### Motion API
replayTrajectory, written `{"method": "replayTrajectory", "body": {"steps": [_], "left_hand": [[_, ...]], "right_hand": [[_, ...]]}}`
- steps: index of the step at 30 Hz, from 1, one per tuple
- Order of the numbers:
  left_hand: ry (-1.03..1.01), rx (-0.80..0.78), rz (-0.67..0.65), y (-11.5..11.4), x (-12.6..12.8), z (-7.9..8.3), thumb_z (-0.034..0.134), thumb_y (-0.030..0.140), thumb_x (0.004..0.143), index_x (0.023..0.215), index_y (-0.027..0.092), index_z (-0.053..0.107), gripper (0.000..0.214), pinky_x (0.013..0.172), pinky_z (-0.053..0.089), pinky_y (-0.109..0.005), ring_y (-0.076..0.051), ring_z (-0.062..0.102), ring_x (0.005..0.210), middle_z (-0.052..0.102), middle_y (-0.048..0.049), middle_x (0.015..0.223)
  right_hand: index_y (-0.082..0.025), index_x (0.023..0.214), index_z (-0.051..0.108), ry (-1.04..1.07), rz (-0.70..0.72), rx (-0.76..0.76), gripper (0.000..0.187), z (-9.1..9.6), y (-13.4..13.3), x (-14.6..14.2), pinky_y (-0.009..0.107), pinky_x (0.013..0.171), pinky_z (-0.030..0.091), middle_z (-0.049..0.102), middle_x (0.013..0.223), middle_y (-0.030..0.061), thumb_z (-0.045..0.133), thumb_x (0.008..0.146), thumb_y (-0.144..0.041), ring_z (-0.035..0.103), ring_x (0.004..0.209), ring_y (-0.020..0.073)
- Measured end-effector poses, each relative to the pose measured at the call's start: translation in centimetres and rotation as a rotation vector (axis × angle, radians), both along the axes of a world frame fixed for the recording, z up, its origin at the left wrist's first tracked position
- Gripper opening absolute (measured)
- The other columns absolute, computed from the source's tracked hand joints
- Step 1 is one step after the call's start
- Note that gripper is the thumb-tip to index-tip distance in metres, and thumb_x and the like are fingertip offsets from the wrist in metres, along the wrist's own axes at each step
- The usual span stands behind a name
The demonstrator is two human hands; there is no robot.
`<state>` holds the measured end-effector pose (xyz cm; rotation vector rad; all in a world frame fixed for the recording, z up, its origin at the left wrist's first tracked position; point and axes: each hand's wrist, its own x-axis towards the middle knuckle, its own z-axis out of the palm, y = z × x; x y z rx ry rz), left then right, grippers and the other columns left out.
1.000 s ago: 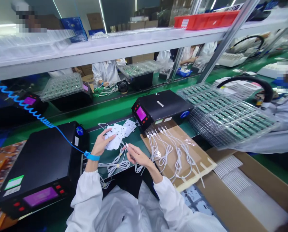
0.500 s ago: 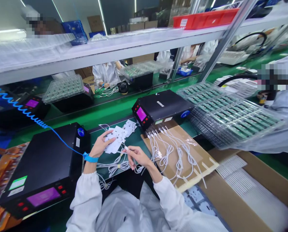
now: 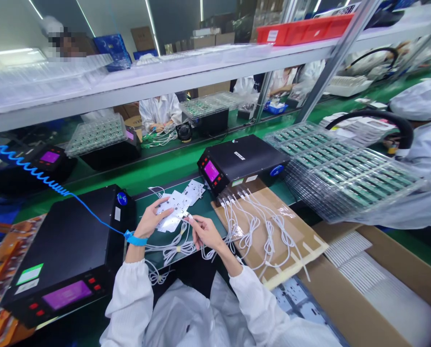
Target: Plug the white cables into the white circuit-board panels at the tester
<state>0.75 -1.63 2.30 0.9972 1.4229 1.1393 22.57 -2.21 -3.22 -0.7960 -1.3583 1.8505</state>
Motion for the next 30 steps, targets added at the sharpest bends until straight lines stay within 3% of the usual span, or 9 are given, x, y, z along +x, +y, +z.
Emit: {"method": "replayTrajectory", "body": {"steps": [11, 17, 25, 30], "left_hand": [[0.029, 0.017, 0.01, 0.0, -0.5, -0.7, 0.094, 0.043, 0.061, 0.132, 0.016, 0.064, 0.081, 0.084, 0.06, -0.032, -0.025, 0.072, 0.1, 0.071, -0.0147, 0.123], [0.087, 0.034, 0.003, -0.1, -0.6, -0.8, 0.092, 0.045, 0.064, 0.133, 0.017, 0.066, 0.079, 0.077, 0.061, -0.031, -0.027, 0.071, 0.101, 0.069, -0.0139, 0.13], [0.207, -0.02, -0.028, -0.3, -0.9, -0.2, 0.092, 0.043, 0.064, 0.132, 0.018, 0.068, 0.076, 0.068, 0.06, -0.028, -0.024, 0.073, 0.089, 0.072, -0.0122, 0.123], [0.239, -0.029, -0.051, -0.3, -1.2, 0.2, 0.093, 0.043, 0.062, 0.131, 0.018, 0.069, 0.077, 0.068, 0.06, -0.028, -0.024, 0.073, 0.087, 0.074, -0.0114, 0.119]], "right_hand": [[-0.013, 0.121, 0.066, -0.014, 0.002, -0.019, 0.064, -0.1, -0.1, -0.2, 0.017, 0.03, 0.034, 0.056, 0.044, -0.007, 0.058, 0.09, -0.069, 0.05, 0.03, 0.0108], [-0.014, 0.12, 0.065, -0.076, 0.076, 0.002, 0.064, -0.1, 0.2, 0.0, 0.017, 0.03, 0.031, 0.056, 0.045, -0.0074, 0.055, 0.091, -0.07, 0.049, 0.03, 0.0102], [-0.018, 0.091, 0.061, -0.12, 0.14, 0.042, 0.051, -0.2, 0.4, 0.3, 0.016, 0.031, 0.029, 0.058, 0.048, -0.0062, 0.054, 0.093, -0.069, 0.048, 0.032, 0.0083], [-0.019, 0.092, 0.06, -0.096, 0.122, 0.058, 0.048, -0.4, 0.1, -0.2, 0.017, 0.033, 0.032, 0.058, 0.049, -0.0063, 0.053, 0.094, -0.066, 0.048, 0.033, 0.0082]]}}
